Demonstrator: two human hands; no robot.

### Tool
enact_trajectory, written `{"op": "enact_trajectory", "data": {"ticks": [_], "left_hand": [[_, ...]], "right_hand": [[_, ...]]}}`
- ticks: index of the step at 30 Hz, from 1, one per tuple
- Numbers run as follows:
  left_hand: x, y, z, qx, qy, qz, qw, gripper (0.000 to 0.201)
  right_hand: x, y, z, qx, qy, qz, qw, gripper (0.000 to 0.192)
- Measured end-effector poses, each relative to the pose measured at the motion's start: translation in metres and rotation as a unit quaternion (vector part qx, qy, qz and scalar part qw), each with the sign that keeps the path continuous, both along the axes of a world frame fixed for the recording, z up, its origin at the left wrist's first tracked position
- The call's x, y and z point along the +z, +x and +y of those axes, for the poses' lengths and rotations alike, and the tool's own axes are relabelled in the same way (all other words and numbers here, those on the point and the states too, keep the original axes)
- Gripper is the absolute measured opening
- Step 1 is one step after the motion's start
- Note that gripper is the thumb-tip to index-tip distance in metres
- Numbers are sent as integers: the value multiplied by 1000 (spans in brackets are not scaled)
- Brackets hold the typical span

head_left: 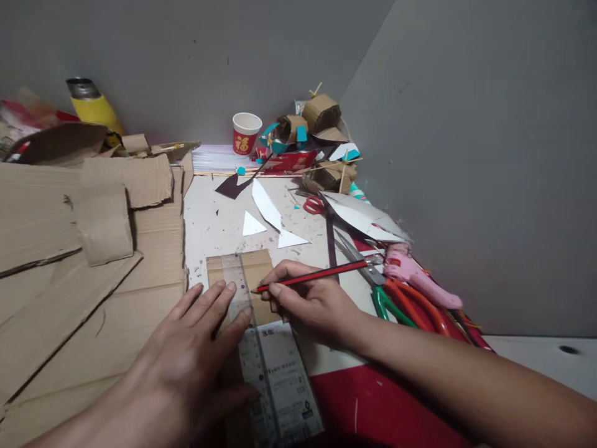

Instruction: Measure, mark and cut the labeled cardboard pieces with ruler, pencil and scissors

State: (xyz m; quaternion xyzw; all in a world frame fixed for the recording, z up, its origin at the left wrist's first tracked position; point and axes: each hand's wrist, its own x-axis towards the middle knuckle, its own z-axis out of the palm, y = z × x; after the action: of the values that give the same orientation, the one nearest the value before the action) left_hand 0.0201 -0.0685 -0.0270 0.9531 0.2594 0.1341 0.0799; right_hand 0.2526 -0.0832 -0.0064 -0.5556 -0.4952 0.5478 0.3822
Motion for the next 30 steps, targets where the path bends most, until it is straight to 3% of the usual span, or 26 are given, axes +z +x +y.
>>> {"op": "enact_trajectory", "data": {"ticks": [22, 30], "left_hand": [[4, 1, 2, -12, 7, 6, 1000, 77], [4, 0, 1, -17, 24, -10, 1000, 75]], "right_hand": [[2, 0, 1, 44, 105, -73, 991, 9], [0, 1, 0, 38, 103, -68, 992, 9]]}}
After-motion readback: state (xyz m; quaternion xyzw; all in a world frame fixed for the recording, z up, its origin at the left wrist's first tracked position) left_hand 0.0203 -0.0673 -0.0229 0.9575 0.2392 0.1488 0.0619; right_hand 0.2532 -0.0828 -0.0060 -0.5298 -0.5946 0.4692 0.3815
